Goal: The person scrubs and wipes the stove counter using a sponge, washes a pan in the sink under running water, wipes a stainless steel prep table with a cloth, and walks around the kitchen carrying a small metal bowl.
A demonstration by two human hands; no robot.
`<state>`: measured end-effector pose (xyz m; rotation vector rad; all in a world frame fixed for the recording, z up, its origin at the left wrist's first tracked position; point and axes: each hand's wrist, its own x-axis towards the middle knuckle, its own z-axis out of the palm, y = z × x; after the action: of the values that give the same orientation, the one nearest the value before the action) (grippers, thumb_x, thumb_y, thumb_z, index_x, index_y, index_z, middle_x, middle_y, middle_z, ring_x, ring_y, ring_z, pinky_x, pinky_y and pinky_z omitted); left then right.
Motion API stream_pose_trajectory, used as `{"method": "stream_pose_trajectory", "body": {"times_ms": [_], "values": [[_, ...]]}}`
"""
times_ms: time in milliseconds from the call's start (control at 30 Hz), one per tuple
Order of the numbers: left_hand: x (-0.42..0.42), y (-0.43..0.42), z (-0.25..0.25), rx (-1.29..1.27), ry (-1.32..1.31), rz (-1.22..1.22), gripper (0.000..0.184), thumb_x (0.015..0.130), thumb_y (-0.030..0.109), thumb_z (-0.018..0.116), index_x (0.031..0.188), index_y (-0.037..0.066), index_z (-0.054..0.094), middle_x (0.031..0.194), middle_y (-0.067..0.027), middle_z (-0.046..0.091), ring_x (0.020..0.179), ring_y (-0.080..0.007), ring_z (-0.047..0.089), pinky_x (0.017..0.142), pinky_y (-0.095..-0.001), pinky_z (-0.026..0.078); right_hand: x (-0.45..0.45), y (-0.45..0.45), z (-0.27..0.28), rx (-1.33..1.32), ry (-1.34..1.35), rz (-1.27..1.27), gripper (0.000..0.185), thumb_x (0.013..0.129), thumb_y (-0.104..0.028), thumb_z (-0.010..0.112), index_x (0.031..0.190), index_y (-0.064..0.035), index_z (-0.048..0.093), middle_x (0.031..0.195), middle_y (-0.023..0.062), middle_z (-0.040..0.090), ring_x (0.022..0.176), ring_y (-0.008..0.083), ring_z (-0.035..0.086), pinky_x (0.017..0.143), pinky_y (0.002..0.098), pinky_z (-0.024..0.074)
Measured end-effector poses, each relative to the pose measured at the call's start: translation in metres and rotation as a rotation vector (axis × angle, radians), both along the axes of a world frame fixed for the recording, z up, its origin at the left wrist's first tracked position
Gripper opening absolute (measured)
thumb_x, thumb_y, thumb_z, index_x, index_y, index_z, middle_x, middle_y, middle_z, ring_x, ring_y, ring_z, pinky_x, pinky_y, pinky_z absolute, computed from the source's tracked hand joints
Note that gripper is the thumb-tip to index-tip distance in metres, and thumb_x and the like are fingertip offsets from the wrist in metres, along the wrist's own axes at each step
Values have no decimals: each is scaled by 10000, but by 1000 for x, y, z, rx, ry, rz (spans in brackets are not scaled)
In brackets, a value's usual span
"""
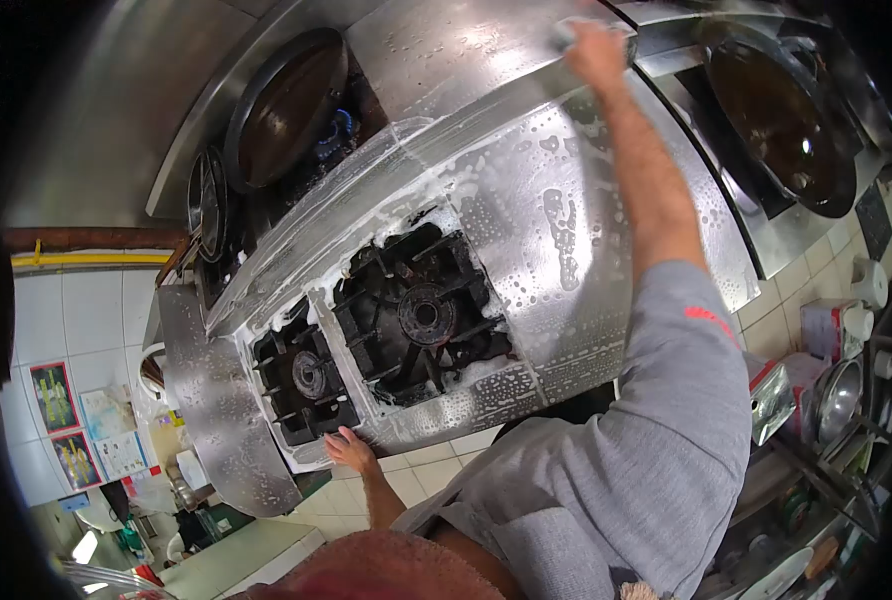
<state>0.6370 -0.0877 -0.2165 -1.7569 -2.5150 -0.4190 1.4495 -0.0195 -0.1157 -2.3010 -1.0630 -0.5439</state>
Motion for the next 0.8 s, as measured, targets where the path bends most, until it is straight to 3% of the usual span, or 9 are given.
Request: {"method": "stream_pose_trajectory", "body": {"times_ms": [133, 200, 267, 367, 400, 433, 500, 600, 800], "values": [[25, -1, 12, 76, -57, 143, 687, 865, 553, 405, 1359, 91, 286, 1390, -234, 231, 1270, -395, 246, 1016, -481, 254, -185, 62, 21, 52, 326, 192, 397, 694, -179, 588, 1090, -149, 589, 1158, 110, 527, 1151, 291, 415, 1028, 463, 237], [26, -1, 14, 97, -49, 146, 698, 860, 564, 405, 1361, 94, 281, 1392, -234, 226, 1269, -398, 249, 1010, -483, 265, -239, 72, 39, -148, 191, 460, 405, 696, -196, 592, 1097, -138, 589, 1169, 105, 536, 1153, 254, 443, 1018, 446, 257], [28, -2, 14, 120, -44, 159, 718, 850, 583, 408, 1363, 99, 275, 1396, -234, 215, 1263, -407, 258, 997, -494, 281, -256, 90, 25, -129, 47, 575, 402, 695, -207, 598, 1092, -141, 593, 1148, 106, 557, 1128, 222, 469, 998, 421, 276], [24, -2, 8, 129, -22, 176, 715, 848, 581, 417, 1358, 99, 283, 1388, -245, 224, 1255, -412, 269, 990, -503, 287, -219, 72, 29, -194, -8, 693, 388, 714, -224, 586, 1095, -152, 588, 1140, 80, 566, 1129, 192, 468, 991, 399, 283], [20, 0, 5, 132, -21, 172, 715, 848, 581, 417, 1358, 99, 283, 1388, -245, 224, 1255, -412, 269, 990, -503, 287, -193, 59, 34, -266, -33, 579, 354, 773, -262, 548, 1116, -178, 573, 1167, 58, 555, 1140, 169, 458, 1013, 407, 251], [15, 1, 2, 130, 14, 160, 712, 849, 577, 420, 1357, 97, 286, 1381, -251, 232, 1253, -411, 272, 990, -499, 289, -164, 41, 56, -437, 168, 454, 343, 828, -287, 496, 1157, -204, 545, 1220, 42, 522, 1174, 165, 430, 1041, 415, 204], [13, 2, -1, 124, 49, 156, 708, 850, 572, 424, 1356, 94, 289, 1375, -256, 241, 1251, -410, 275, 989, -495, 291, -94, 11, 47, -284, 144, 292, 391, 847, -302, 481, 1227, -211, 491, 1260, 51, 495, 1205, 184, 412, 1066, 464, 157], [14, 0, 1, 95, 55, 163, 698, 855, 560, 427, 1349, 84, 302, 1365, -262, 252, 1244, -412, 282, 994, -489, 285, 12, -5, 11, -240, -65, 46, 419, 803, -233, 506, 1221, -209, 495, 1245, 52, 504, 1182, 194, 438, 1027, 490, 236], [27, -2, 11, 158, -47, 173, 703, 873, 566, 373, 1350, 55, 296, 1366, -279, 232, 1237, -426, 280, 1001, -492, 261, 43, -19, 15, -139, -17, -5, 405, 775, -126, 482, 1178, -138, 523, 1184, 77, 539, 1117, 240, 487, 958, 489, 314]]}}
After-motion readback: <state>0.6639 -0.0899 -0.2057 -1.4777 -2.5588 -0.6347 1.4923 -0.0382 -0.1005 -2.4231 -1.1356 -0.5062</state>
